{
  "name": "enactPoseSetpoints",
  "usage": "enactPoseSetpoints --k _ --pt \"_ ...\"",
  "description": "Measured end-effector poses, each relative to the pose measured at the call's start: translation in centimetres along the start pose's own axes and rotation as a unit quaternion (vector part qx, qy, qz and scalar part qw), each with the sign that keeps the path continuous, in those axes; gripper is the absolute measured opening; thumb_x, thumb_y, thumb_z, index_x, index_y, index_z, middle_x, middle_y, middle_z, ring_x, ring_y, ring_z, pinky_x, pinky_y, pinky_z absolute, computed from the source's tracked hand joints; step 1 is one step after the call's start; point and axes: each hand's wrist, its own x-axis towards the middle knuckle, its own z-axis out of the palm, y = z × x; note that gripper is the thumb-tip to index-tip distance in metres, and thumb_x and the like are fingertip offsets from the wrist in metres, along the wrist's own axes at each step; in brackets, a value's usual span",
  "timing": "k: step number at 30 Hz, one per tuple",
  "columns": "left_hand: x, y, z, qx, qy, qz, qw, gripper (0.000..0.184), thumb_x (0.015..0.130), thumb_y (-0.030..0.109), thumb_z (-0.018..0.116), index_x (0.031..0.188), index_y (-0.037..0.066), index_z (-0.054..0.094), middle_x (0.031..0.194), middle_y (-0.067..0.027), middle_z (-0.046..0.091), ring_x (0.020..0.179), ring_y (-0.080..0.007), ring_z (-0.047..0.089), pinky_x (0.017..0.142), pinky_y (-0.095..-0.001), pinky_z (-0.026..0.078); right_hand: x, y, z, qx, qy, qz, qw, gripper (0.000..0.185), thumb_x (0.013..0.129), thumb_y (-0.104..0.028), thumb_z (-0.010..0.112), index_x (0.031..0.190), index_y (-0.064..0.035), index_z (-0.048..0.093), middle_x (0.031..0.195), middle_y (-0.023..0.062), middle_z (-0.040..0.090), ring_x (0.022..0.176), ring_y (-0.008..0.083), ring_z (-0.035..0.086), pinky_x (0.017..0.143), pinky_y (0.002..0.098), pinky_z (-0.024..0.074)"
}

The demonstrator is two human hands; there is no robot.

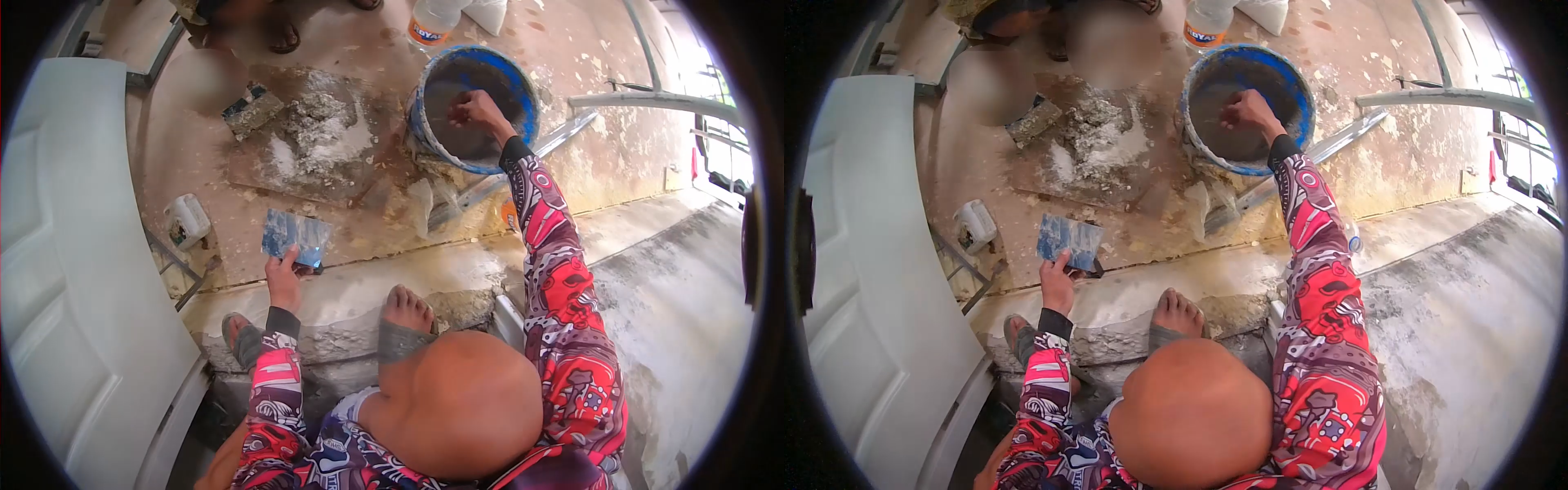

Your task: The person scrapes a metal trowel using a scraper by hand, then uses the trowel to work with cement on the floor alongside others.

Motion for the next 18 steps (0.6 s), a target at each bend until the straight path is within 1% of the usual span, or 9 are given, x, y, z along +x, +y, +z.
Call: enactPoseSetpoints --k 2,5,8,9,12,13,16,17,18 --pt "0.2 -0.3 0.4 0.006 -0.001 0.008 1.0 0.016 0.093 0.019 0.062 0.101 0.005 0.06 0.089 -0.0043 0.066 0.072 -0.0158 0.065 0.057 -0.031 0.053 -1.5 -2.2 -0.1 -0.07 0.093 0.016 0.993 0.017 0.08 -0.015 0.07 0.069 -0.0075 0.059 0.06 -0.0016 0.052 0.054 0.0092 0.05 0.051 0.0289 0.0416" --pt "0.5 -0.3 1.0 -0.001 -0.011 0.016 1.0 0.015 0.094 0.018 0.061 0.099 0.003 0.06 0.087 -0.0045 0.066 0.069 -0.0155 0.065 0.054 -0.0296 0.054 -2.1 -2.6 -1.0 -0.127 0.22 -0.117 0.96 0.026 0.078 -0.013 0.069 0.062 -0.0061 0.049 0.055 -0.0031 0.041 0.052 0.0088 0.039 0.049 0.0278 0.0338" --pt "1.1 -0.5 0.9 -0.006 -0.022 0.013 1.0 0.015 0.094 0.017 0.062 0.099 0.004 0.061 0.088 -0.0047 0.066 0.068 -0.0158 0.065 0.053 -0.0296 0.054 -3.3 -4.6 -0.9 -0.143 0.344 -0.227 0.9 0.027 0.073 -0.009 0.068 0.059 -0.003 0.046 0.05 0.0013 0.044 0.05 0.0096 0.035 0.048 0.029 0.0338" --pt "1.6 -0.5 1.1 -0.007 -0.027 0.012 1.0 0.014 0.094 0.017 0.062 0.099 0.004 0.061 0.089 -0.0048 0.067 0.068 -0.0159 0.065 0.053 -0.0295 0.054 -4.3 -5.5 -1.1 -0.193 0.323 -0.157 0.913 0.005 0.07 -0.005 0.066 0.073 -0.0045 0.062 0.067 0.0077 0.063 0.061 0.0162 0.056 0.06 0.0319 0.0474" --pt "2.1 -0.5 1.6 -0.021 -0.021 0.033 0.999 0.014 0.094 0.016 0.061 0.101 0.004 0.061 0.088 -0.0055 0.067 0.067 -0.0161 0.065 0.053 -0.0291 0.054 -3.3 -2.7 -1.8 -0.335 0.209 -0.354 0.848 0.032 0.071 -0.004 0.065 0.102 -0.0112 0.072 0.107 0.0158 0.07 0.098 0.0284 0.067 0.088 0.0364 0.0521" --pt "2.3 -0.4 1.7 -0.011 -0.02 0.038 0.999 0.014 0.094 0.015 0.061 0.101 0.004 0.062 0.088 -0.0055 0.067 0.067 -0.016 0.065 0.053 -0.029 0.055 -4.7 -3.8 -1.5 -0.37 0.155 -0.199 0.894 0.055 0.072 -0.006 0.068 0.126 -0.0143 0.064 0.136 0.0182 0.056 0.126 0.0343 0.053 0.108 0.0396 0.0418" --pt "3.4 -0.4 1.9 0.015 -0.027 0.036 0.999 0.016 0.094 0.015 0.061 0.105 0.004 0.061 0.088 -0.0059 0.067 0.068 -0.0164 0.066 0.055 -0.03 0.056 -6.7 -5.8 -0.4 -0.348 0.225 -0.177 0.893 0.049 0.074 -0.011 0.072 0.122 -0.0092 0.065 0.13 0.0168 0.061 0.12 0.0337 0.057 0.105 0.0389 0.0439" --pt "4.2 -0.6 1.6 0.021 -0.031 0.029 0.999 0.018 0.094 0.016 0.06 0.108 0.004 0.06 0.089 -0.0063 0.067 0.068 -0.0169 0.066 0.056 -0.0311 0.056 -6.7 -5.5 -0.7 -0.381 0.25 -0.202 0.867 0.045 0.075 -0.016 0.074 0.119 -0.0071 0.066 0.125 0.0152 0.063 0.118 0.0327 0.058 0.102 0.0394 0.0455" --pt "4.5 -0.9 0.7 0.028 -0.031 0.018 0.999 0.021 0.094 0.016 0.06 0.111 0.004 0.059 0.09 -0.0066 0.067 0.069 -0.0175 0.066 0.058 -0.0321 0.057 -7.4 -5.9 -0.9 -0.401 0.255 -0.206 0.855 0.042 0.078 -0.019 0.073 0.118 -0.0085 0.067 0.122 0.0132 0.065 0.115 0.0321 0.059 0.099 0.0397 0.0468"
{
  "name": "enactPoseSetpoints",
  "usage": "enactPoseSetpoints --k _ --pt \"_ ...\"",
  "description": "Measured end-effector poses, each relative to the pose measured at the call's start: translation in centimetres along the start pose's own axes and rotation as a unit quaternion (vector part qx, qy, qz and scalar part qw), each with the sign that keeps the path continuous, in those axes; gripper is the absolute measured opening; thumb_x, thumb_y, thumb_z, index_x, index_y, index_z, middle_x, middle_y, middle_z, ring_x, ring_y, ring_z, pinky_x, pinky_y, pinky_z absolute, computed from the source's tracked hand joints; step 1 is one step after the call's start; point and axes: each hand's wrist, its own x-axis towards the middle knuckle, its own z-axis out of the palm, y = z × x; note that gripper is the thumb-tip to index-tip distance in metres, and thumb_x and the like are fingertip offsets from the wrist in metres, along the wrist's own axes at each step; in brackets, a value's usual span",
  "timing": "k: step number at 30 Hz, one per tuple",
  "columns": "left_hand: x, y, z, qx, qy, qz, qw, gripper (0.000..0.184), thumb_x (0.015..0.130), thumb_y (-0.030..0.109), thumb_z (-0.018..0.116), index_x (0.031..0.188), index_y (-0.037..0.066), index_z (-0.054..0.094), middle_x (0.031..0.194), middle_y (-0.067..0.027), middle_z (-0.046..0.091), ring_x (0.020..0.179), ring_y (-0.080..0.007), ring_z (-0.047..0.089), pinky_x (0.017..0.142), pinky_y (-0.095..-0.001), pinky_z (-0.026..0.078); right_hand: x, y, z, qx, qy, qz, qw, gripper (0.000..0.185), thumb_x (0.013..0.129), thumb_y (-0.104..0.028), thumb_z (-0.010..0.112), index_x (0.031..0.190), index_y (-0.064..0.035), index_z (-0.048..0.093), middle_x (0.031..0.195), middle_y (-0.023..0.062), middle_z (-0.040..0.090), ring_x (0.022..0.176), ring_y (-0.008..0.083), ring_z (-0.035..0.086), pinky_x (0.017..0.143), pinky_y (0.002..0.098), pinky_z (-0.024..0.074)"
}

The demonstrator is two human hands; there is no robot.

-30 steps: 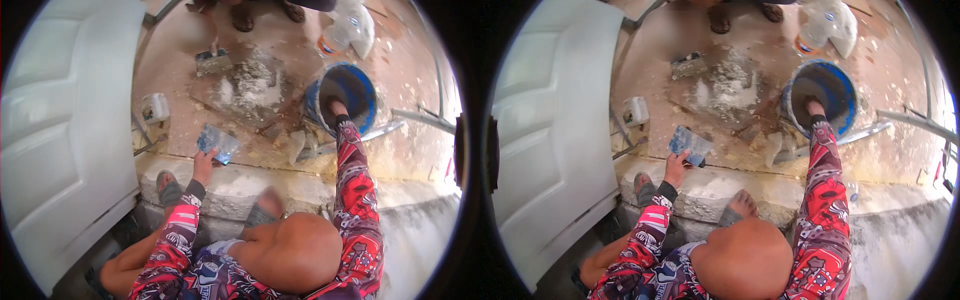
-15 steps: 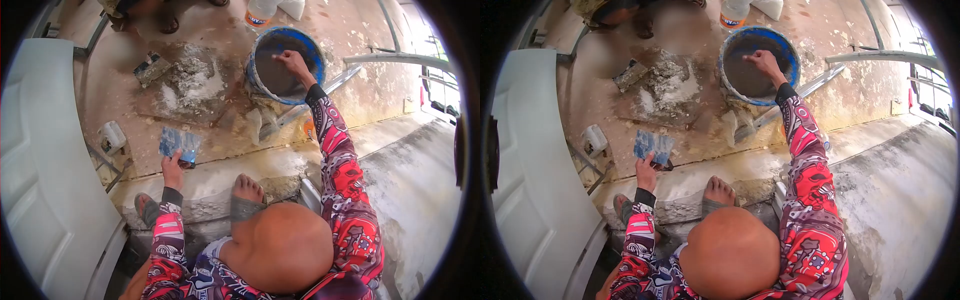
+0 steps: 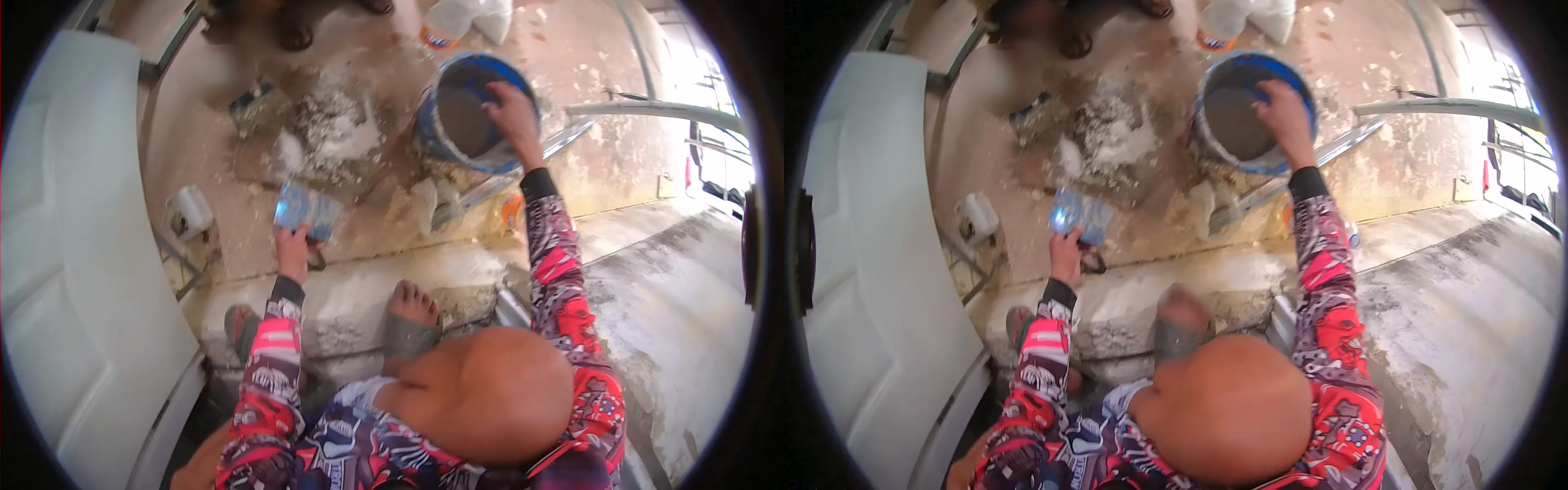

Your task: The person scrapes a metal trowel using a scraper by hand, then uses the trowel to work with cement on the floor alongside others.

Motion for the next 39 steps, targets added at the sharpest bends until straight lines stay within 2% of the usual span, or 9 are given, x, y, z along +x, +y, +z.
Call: enactPoseSetpoints --k 3,5,8,10,14,18,30,33,39 --pt "0.0 0.5 -0.7 -0.01 -0.018 -0.04 0.999 0.019 0.094 0.016 0.06 0.109 0.005 0.059 0.089 -0.0067 0.068 0.068 -0.0182 0.067 0.057 -0.0319 0.057 -0.9 -1.3 -3.8 -0.107 0.005 0.121 0.987 0.049 0.08 -0.03 0.073 0.124 -0.0108 0.063 0.125 0.0132 0.063 0.116 0.0314 0.058 0.096 0.0422 0.0488" --pt "0.8 -0.6 -1.5 -0.025 -0.011 -0.056 0.998 0.018 0.094 0.017 0.061 0.108 0.006 0.06 0.089 -0.0067 0.068 0.068 -0.0186 0.067 0.057 -0.0317 0.057 -1.5 4.4 -3.3 -0.257 0.075 0.075 0.961 0.061 0.081 -0.043 0.073 0.124 -0.0014 0.06 0.115 0.0181 0.067 0.105 0.0402 0.064 0.091 0.0455 0.0506" --pt "1.1 -2.3 -2.8 -0.023 -0.016 -0.084 0.996 0.02 0.094 0.019 0.061 0.11 0.008 0.058 0.091 -0.0062 0.068 0.07 -0.0196 0.068 0.057 -0.0316 0.057 -2.0 5.4 -6.2 -0.247 -0.188 0.236 0.921 0.072 0.076 -0.048 0.076 0.121 0.0052 0.059 0.108 0.0221 0.069 0.095 0.0416 0.067 0.088 0.0437 0.051" --pt "1.4 -3.5 -3.4 -0.033 -0.022 -0.113 0.993 0.021 0.094 0.019 0.06 0.113 0.009 0.057 0.094 -0.006 0.067 0.073 -0.0198 0.068 0.057 -0.0316 0.057 -3.6 10.1 -4.2 -0.139 -0.278 0.232 0.922 0.076 0.072 -0.048 0.079 0.119 0.0077 0.059 0.106 0.0239 0.069 0.092 0.0403 0.068 0.089 0.0411 0.0508" --pt "2.3 -5.9 -3.8 -0.056 -0.03 -0.106 0.992 0.023 0.095 0.019 0.058 0.115 0.009 0.055 0.097 -0.0066 0.066 0.077 -0.0201 0.068 0.058 -0.0324 0.057 -5.3 5.2 -5.4 0.047 -0.389 0.224 0.892 0.083 0.066 -0.036 0.087 0.13 0.0047 0.053 0.125 0.0222 0.062 0.113 0.0315 0.062 0.096 0.0384 0.048" --pt "3.9 -5.9 -3.5 -0.059 -0.024 -0.108 0.992 0.023 0.095 0.018 0.057 0.116 0.009 0.056 0.098 -0.0062 0.065 0.076 -0.0193 0.067 0.055 -0.0332 0.058 -8.0 4.6 -4.3 0.112 -0.23 0.152 0.955 0.083 0.06 -0.025 0.092 0.126 0.0045 0.051 0.116 0.0203 0.066 0.108 0.0328 0.062 0.095 0.0383 0.0478" --pt "12.2 -5.4 -4.5 0.006 0.018 -0.13 0.991 0.02 0.095 0.024 0.058 0.111 0.011 0.054 0.093 -0.0051 0.061 0.07 -0.0185 0.061 0.053 -0.0345 0.056 -9.2 3.8 -3.2 0.021 -0.194 0.165 0.967 0.125 0.062 -0.049 0.088 0.141 0.0201 0.02 0.121 0.0311 0.06 0.114 0.0402 0.061 0.097 0.042 0.0474" --pt "13.8 -6.7 -3.6 0.024 0.011 -0.067 0.997 0.018 0.096 0.024 0.058 0.105 0.009 0.055 0.091 -0.0052 0.061 0.069 -0.0184 0.061 0.052 -0.0337 0.054 -9.6 4.3 -3.0 -0.023 -0.185 0.171 0.967 0.1 0.067 -0.04 0.088 0.14 0.0037 0.034 0.118 0.0238 0.064 0.11 0.0341 0.064 0.094 0.0407 0.0493" --pt "19.5 -5.3 0.6 0.005 -0.049 0.011 0.999 0.022 0.091 0.023 0.064 0.09 0.002 0.056 0.081 -0.0066 0.058 0.063 -0.0205 0.061 0.049 -0.0339 0.051 -9.7 4.1 -2.9 0.018 -0.185 0.176 0.967 0.121 0.065 -0.051 0.086 0.143 0.016 0.022 0.122 0.0305 0.06 0.114 0.0398 0.061 0.097 0.0428 0.0469"
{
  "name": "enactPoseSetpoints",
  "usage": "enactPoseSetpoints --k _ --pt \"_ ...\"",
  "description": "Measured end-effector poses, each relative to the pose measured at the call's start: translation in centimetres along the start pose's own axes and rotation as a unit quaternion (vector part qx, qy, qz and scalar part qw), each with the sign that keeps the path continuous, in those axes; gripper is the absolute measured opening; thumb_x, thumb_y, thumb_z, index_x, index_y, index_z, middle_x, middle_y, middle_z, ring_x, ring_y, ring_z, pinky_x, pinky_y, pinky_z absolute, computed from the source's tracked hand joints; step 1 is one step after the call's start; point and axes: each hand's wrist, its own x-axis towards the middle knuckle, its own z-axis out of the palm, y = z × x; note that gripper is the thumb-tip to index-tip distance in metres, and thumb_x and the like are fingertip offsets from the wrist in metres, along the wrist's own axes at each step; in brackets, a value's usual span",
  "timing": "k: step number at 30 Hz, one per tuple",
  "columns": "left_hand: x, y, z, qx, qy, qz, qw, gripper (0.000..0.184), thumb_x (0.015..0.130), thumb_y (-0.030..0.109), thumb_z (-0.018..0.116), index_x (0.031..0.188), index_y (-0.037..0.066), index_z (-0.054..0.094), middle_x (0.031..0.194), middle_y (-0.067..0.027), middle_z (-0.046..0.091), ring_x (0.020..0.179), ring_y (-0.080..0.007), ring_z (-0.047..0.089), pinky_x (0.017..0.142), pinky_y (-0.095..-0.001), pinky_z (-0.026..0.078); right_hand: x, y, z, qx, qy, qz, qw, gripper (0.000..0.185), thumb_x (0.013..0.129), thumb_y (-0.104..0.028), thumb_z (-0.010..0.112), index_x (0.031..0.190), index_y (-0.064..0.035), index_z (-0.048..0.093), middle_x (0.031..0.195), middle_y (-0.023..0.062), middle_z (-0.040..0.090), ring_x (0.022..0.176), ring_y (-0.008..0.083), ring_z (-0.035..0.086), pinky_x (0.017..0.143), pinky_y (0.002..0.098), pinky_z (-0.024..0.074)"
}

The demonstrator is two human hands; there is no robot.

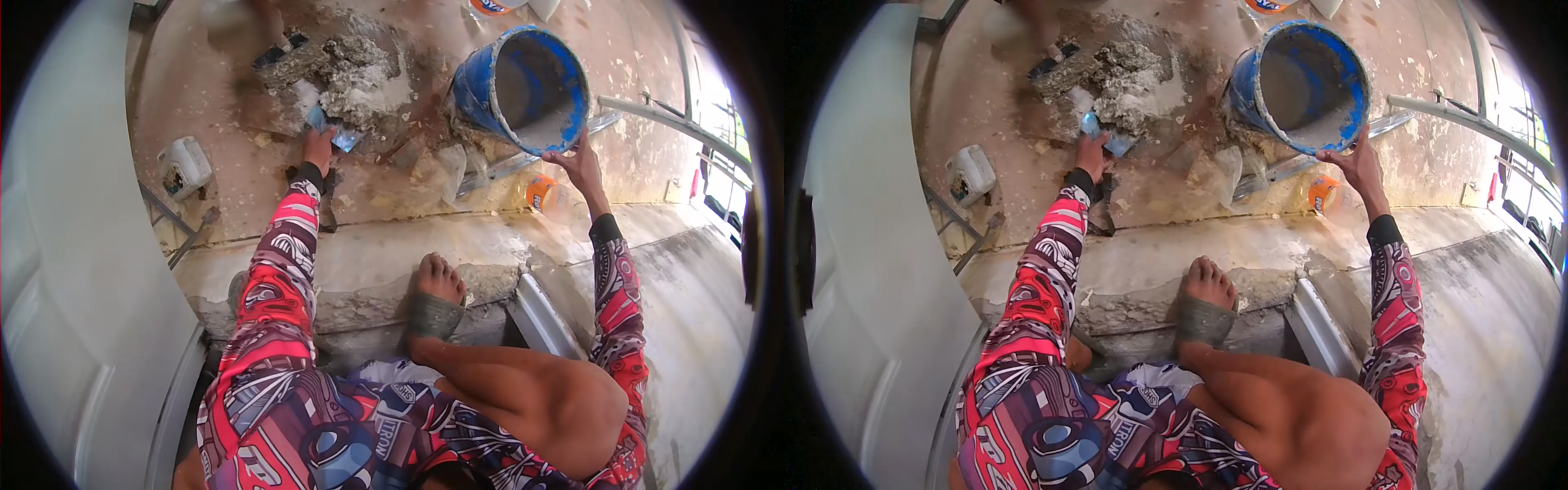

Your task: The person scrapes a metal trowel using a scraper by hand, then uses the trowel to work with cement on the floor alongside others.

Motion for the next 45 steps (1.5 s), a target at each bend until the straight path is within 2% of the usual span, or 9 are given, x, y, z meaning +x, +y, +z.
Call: enactPoseSetpoints --k 3,5,8,12,27,31,35,41,45 --pt "-0.3 3.3 1.5 0.164 0.017 0.074 0.984 0.027 0.09 0.023 0.065 0.081 -0.001 0.056 0.074 -0.0134 0.06 0.064 -0.0294 0.063 0.054 -0.0419 0.052 -0.2 -1.0 -0.6 -0.03 -0.012 0.012 0.999 0.121 0.065 -0.051 0.086 0.143 0.0168 0.022 0.123 0.0302 0.06 0.115 0.0397 0.06 0.098 0.0425 0.0462" --pt "0.7 4.6 1.5 0.393 0.018 0.152 0.907 0.025 0.094 0.022 0.06 0.085 0.0 0.055 0.076 -0.0139 0.06 0.068 -0.0302 0.063 0.057 -0.0419 0.053 -0.1 -0.8 -0.5 -0.034 -0.013 0.009 0.999 0.122 0.065 -0.051 0.086 0.142 0.0173 0.022 0.123 0.0301 0.06 0.115 0.0397 0.06 0.098 0.0425 0.0459" --pt "-3.6 10.9 5.7 0.535 0.025 0.237 0.81 0.024 0.092 0.019 0.057 0.081 -0.003 0.057 0.078 -0.0239 0.062 0.072 -0.0421 0.064 0.067 -0.0512 0.054 0.1 -0.7 -0.5 -0.024 -0.005 -0.005 1.0 0.123 0.065 -0.051 0.086 0.142 0.018 0.021 0.124 0.0303 0.059 0.116 0.0398 0.06 0.099 0.0426 0.0456" --pt "-3.8 11.2 9.6 0.653 -0.037 0.214 0.725 0.019 0.083 0.011 0.054 0.093 -0.003 0.063 0.093 -0.0264 0.067 0.085 -0.0473 0.065 0.076 -0.0547 0.053 -0.1 -0.8 -0.6 -0.026 -0.019 0.021 0.999 0.126 0.064 -0.053 0.086 0.143 0.0183 0.018 0.125 0.0313 0.058 0.118 0.0401 0.059 0.099 0.0429 0.0453" --pt "-3.9 8.3 8.5 0.701 -0.094 0.267 0.655 0.019 0.087 0.012 0.053 0.098 0.0 0.062 0.095 -0.0226 0.066 0.087 -0.0414 0.065 0.074 -0.0527 0.053 0.2 -0.1 -0.5 -0.069 -0.011 0.01 0.998 0.132 0.062 -0.063 0.083 0.146 0.0153 0.016 0.123 0.0331 0.058 0.118 0.0429 0.058 0.096 0.044 0.0475" --pt "-6.5 8.5 5.3 0.622 -0.049 0.269 0.734 0.02 0.086 0.017 0.057 0.09 -0.001 0.065 0.092 -0.0247 0.066 0.083 -0.0402 0.066 0.078 -0.0477 0.054 0.4 0.9 0.0 -0.076 -0.006 0.023 0.997 0.133 0.061 -0.065 0.082 0.146 0.0149 0.017 0.123 0.0328 0.059 0.117 0.0424 0.059 0.096 0.0441 0.0478" --pt "-8.8 6.3 4.0 0.137 0.002 -0.024 0.99 0.021 0.094 0.023 0.057 0.09 0.002 0.062 0.084 -0.012 0.066 0.071 -0.0254 0.067 0.057 -0.0382 0.055 0.4 0.2 -0.3 -0.081 -0.001 0.007 0.997 0.134 0.061 -0.065 0.082 0.146 0.0148 0.017 0.124 0.0326 0.058 0.116 0.042 0.059 0.097 0.0434 0.0476" --pt "-9.5 -4.6 3.7 -0.156 0.082 -0.121 0.977 0.026 0.096 0.022 0.059 0.115 0.005 0.053 0.091 -0.0075 0.063 0.068 -0.0211 0.064 0.052 -0.0339 0.054 -0.2 -0.6 -0.5 -0.033 -0.017 0.004 0.999 0.133 0.062 -0.065 0.082 0.146 0.0143 0.017 0.124 0.0319 0.059 0.116 0.0419 0.06 0.097 0.043 0.0476" --pt "-10.3 -5.2 8.0 -0.22 0.165 -0.131 0.952 0.026 0.094 0.022 0.064 0.111 0.007 0.05 0.098 -0.0101 0.057 0.072 -0.0262 0.06 0.059 -0.0393 0.054 0.3 -0.1 -0.3 -0.059 -0.007 0.014 0.998 0.132 0.062 -0.064 0.082 0.147 0.0142 0.016 0.123 0.0317 0.06 0.115 0.0419 0.06 0.096 0.0429 0.0477"
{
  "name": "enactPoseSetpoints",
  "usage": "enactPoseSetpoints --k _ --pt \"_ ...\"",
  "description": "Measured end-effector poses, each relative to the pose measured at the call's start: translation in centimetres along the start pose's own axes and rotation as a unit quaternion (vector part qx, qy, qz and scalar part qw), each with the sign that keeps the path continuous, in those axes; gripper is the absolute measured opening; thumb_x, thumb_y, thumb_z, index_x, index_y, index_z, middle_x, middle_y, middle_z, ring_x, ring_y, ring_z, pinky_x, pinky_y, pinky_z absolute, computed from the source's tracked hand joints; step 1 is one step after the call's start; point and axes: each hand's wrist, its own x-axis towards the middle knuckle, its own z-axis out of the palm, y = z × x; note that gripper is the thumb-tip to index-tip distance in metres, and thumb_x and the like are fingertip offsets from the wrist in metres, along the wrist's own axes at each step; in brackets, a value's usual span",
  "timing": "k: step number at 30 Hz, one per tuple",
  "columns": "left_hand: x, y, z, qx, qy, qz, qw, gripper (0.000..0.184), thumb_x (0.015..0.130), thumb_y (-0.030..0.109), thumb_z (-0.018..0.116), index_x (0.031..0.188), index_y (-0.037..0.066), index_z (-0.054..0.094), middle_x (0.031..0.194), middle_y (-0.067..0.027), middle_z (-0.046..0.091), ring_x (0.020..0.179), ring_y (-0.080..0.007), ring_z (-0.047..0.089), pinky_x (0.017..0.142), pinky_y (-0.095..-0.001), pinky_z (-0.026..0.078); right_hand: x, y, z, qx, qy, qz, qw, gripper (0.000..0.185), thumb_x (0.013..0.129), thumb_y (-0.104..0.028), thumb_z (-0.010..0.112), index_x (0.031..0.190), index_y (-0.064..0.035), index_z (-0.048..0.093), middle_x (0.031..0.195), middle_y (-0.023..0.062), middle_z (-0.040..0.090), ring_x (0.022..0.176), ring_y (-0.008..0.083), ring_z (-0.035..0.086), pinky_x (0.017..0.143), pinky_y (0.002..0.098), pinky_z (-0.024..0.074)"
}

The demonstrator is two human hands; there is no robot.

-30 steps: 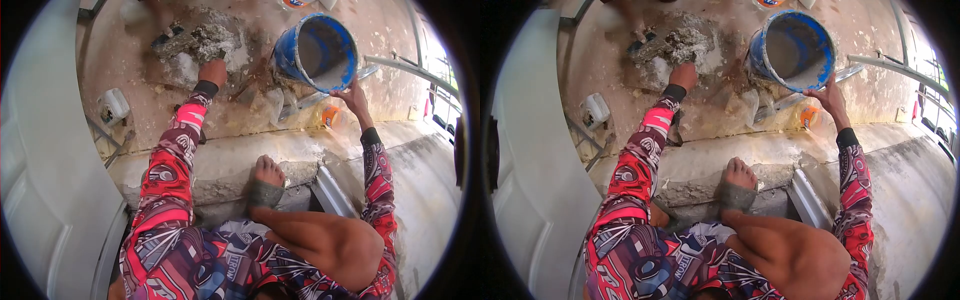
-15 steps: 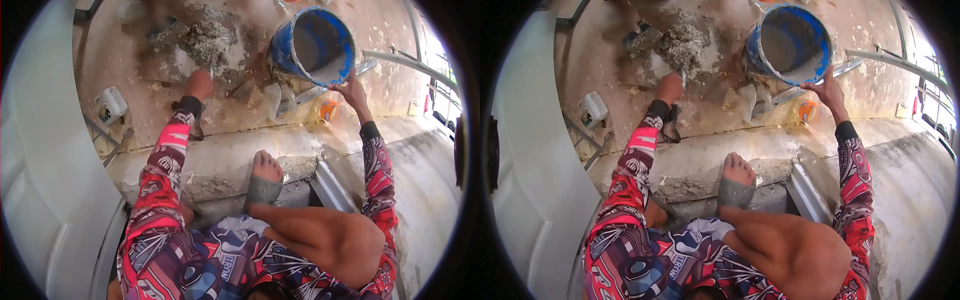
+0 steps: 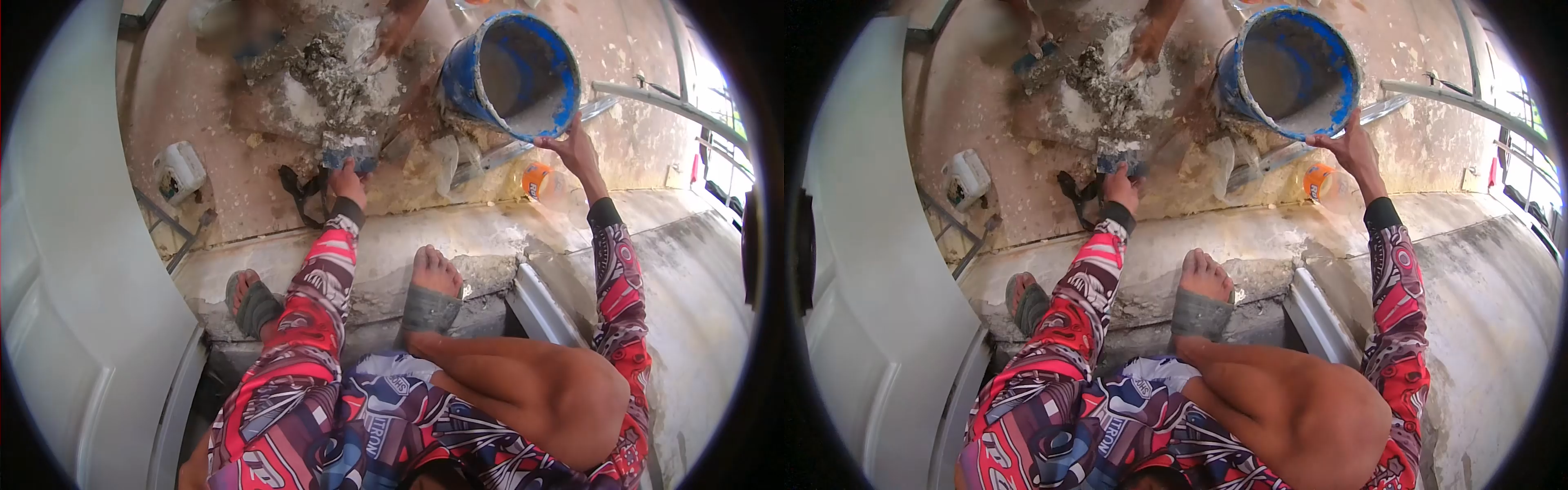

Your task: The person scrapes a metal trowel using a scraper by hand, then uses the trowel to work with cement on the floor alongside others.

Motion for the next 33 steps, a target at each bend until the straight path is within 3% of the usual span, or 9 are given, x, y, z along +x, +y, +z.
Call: enactPoseSetpoints --k 12,15,17,19,21,24,28,32,33 --pt "-1.5 -3.5 1.6 -0.071 0.097 -0.065 0.991 0.027 0.095 0.018 0.062 0.117 0.008 0.052 0.106 -0.0113 0.061 0.085 -0.0262 0.064 0.053 -0.0373 0.055 -0.5 -0.4 -0.2 -0.003 -0.003 0.005 1.0 0.134 0.062 -0.065 0.081 0.147 0.0156 0.015 0.129 0.0347 0.054 0.122 0.0422 0.056 0.1 0.0431 0.0457" --pt "-0.5 -4.4 4.1 -0.037 0.017 -0.034 0.999 0.027 0.095 0.018 0.061 0.117 0.006 0.053 0.104 -0.013 0.063 0.086 -0.0275 0.065 0.053 -0.0362 0.057 -0.5 -0.2 0.0 0.014 0.002 0.013 1.0 0.115 0.066 -0.053 0.084 0.143 0.0102 0.025 0.128 0.0278 0.058 0.122 0.0383 0.056 0.102 0.0421 0.0438" --pt "6.2 -10.1 5.0 -0.024 -0.062 0.072 0.995 0.027 0.095 0.019 0.061 0.118 0.005 0.054 0.103 -0.0134 0.063 0.086 -0.0278 0.065 0.054 -0.0355 0.058 -0.1 0.5 0.6 0.022 0.008 0.007 1.0 0.106 0.069 -0.046 0.086 0.141 0.0078 0.03 0.128 0.0244 0.059 0.122 0.0361 0.057 0.103 0.0413 0.0427" --pt "6.5 -10.1 7.3 -0.115 -0.056 0.045 0.991 0.027 0.096 0.019 0.059 0.118 0.004 0.054 0.103 -0.0139 0.063 0.086 -0.0281 0.065 0.056 -0.0359 0.059 0.3 1.5 1.1 0.022 0.016 -0.002 1.0 0.106 0.069 -0.045 0.086 0.141 0.0084 0.03 0.128 0.0242 0.06 0.122 0.0355 0.057 0.103 0.0407 0.0425" --pt "1.5 -3.4 12.8 -0.306 0.039 -0.12 0.944 0.026 0.097 0.02 0.058 0.116 0.003 0.054 0.105 -0.0144 0.062 0.087 -0.0287 0.064 0.061 -0.0373 0.061 0.1 1.3 1.0 0.016 0.02 0.0 1.0 0.107 0.069 -0.044 0.086 0.142 0.0091 0.029 0.128 0.0237 0.06 0.121 0.0348 0.057 0.103 0.04 0.0424" --pt "1.5 0.4 13.7 -0.346 -0.001 -0.102 0.933 0.027 0.098 0.02 0.057 0.118 0.002 0.052 0.106 -0.0146 0.061 0.088 -0.0292 0.063 0.067 -0.0388 0.061 0.1 1.3 0.8 0.024 0.011 -0.005 1.0 0.126 0.064 -0.059 0.083 0.146 0.0128 0.019 0.129 0.0302 0.056 0.122 0.0398 0.056 0.101 0.042 0.0444" --pt "1.6 3.4 11.3 -0.3 -0.012 -0.073 0.951 0.027 0.097 0.015 0.055 0.119 0.001 0.048 0.105 -0.0129 0.058 0.09 -0.0291 0.061 0.069 -0.0403 0.06 -0.1 1.2 0.7 0.028 -0.007 -0.001 1.0 0.136 0.062 -0.067 0.08 0.148 0.014 0.013 0.13 0.0338 0.054 0.122 0.0425 0.055 0.1 0.0432 0.0454" --pt "0.0 5.9 9.9 -0.084 -0.009 0.073 0.994 0.03 0.094 0.012 0.054 0.12 -0.002 0.048 0.108 -0.0153 0.057 0.078 -0.0308 0.063 0.06 -0.0415 0.059 -0.1 1.0 0.5 -0.004 0.002 0.002 1.0 0.136 0.063 -0.066 0.08 0.148 0.0141 0.012 0.129 0.0345 0.055 0.122 0.0428 0.055 0.099 0.0437 0.0456" --pt "-0.6 6.8 10.3 -0.017 0.015 0.148 0.989 0.027 0.089 0.013 0.056 0.108 -0.006 0.057 0.103 -0.024 0.063 0.075 -0.0381 0.066 0.06 -0.0483 0.057 -0.1 1.0 0.5 -0.009 0.003 0.005 1.0 0.135 0.063 -0.066 0.08 0.148 0.0141 0.012 0.129 0.0347 0.055 0.121 0.0429 0.056 0.099 0.0438 0.0456"
